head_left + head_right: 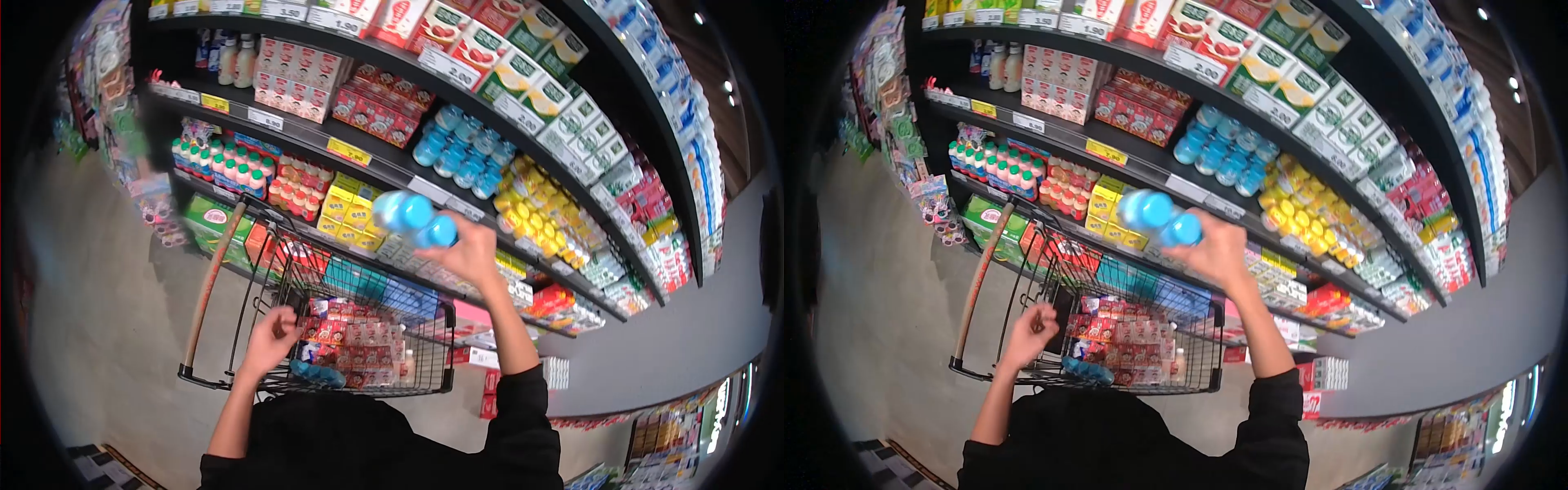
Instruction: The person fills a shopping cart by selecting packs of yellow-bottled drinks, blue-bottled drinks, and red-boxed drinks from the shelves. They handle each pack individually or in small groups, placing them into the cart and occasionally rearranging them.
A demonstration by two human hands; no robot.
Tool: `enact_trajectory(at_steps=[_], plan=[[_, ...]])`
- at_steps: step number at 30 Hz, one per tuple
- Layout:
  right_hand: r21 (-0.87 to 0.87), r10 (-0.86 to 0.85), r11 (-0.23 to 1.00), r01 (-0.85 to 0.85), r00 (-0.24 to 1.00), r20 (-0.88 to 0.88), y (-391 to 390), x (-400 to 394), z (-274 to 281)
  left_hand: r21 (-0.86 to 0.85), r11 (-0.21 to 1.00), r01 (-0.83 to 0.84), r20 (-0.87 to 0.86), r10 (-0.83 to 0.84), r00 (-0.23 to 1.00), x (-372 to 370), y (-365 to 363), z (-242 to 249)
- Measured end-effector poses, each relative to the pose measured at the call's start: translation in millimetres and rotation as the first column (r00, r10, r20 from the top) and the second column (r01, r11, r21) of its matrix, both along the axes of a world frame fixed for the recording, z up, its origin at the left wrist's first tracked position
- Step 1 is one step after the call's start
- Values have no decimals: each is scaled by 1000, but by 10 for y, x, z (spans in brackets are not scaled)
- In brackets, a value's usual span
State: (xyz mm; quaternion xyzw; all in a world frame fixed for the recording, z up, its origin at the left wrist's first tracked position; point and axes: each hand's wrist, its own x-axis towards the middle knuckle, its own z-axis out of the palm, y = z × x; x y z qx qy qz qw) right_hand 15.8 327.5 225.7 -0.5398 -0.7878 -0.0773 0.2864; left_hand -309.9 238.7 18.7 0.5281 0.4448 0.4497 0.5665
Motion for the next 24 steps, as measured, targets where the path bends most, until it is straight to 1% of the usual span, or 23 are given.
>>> enact_trajectory(at_steps=[2, 3, 4, 5, 6, 8, 9, 10, 11, 12, 13, 15, 17, 19, 21, 22, 23, 24], plan=[[139, -85, 987, 78, 995, 43, 261, 188, 86, -50, 998, -49, -243, 35, 969, -41, -277, -336], [152, -138, 980, 129, 989, 48, 367, 284, 119, -50, 997, -61, -238, 48, 970, -28, -384, -396], [165, -191, 970, 180, 980, 52, 474, 372, 164, 215, 976, -27, -470, 128, 873, -10, -468, -442], [172, -210, 966, 194, 975, 79, 611, 427, 213, 439, 896, 66, -647, 264, 715, 2, -544, -455], [180, -229, 961, 208, 968, 105, 737, 461, 267, 433, 900, 44, -647, 277, 710, 38, -581, -426], [143, -250, 963, 229, 957, 148, 917, 574, 327, 361, 926, 111, -727, 205, 656, 116, -610, -344], [55, -285, 958, 280, 937, 202, 977, 618, 375, 376, 913, 160, -768, 210, 605, 98, -591, -440], [-31, -313, 943, 332, 913, 260, 1032, 651, 415, 374, 915, 154, -771, 214, 600, 103, -609, -504], [-34, -305, 946, 324, 917, 257, 1098, 687, 419, 364, 913, 187, -809, 211, 548, 112, -621, -508], [-143, -316, 923, 358, 915, 253, 1165, 718, 406, 351, 911, 219, -844, 207, 494, 117, -637, -513], [-252, -333, 884, 393, 909, 251, 1190, 733, 390, 347, 912, 219, -847, 205, 490, 110, -664, -527], [-284, -308, 883, 375, 917, 254, 1208, 732, 365, 304, 912, 277, -906, 186, 380, 108, -709, -568], [-329, -282, 875, 356, 926, 252, 1249, 800, 250, 304, 911, 279, -909, 189, 372, 134, -739, -614], [-248, -173, 938, 243, 946, 273, 1275, 881, 120, 306, 908, 287, -910, 191, 367, 131, -790, -721], [-289, -203, 916, 278, 944, 262, 1279, 855, 66, 205, 947, 246, -882, 69, 467, 102, -864, -892], [-321, -232, 895, 309, 938, 257, 1275, 833, 60, 198, 948, 249, -885, 64, 461, 98, -860, -911], [-341, -251, 882, 326, 936, 246, 1240, 808, 107, -36, 988, 148, -895, -98, 435, 92, -859, -930], [-347, -250, 880, 325, 937, 242, 1233, 797, 107, -268, 963, 37, -867, -258, 426, 78, -868, -944]])
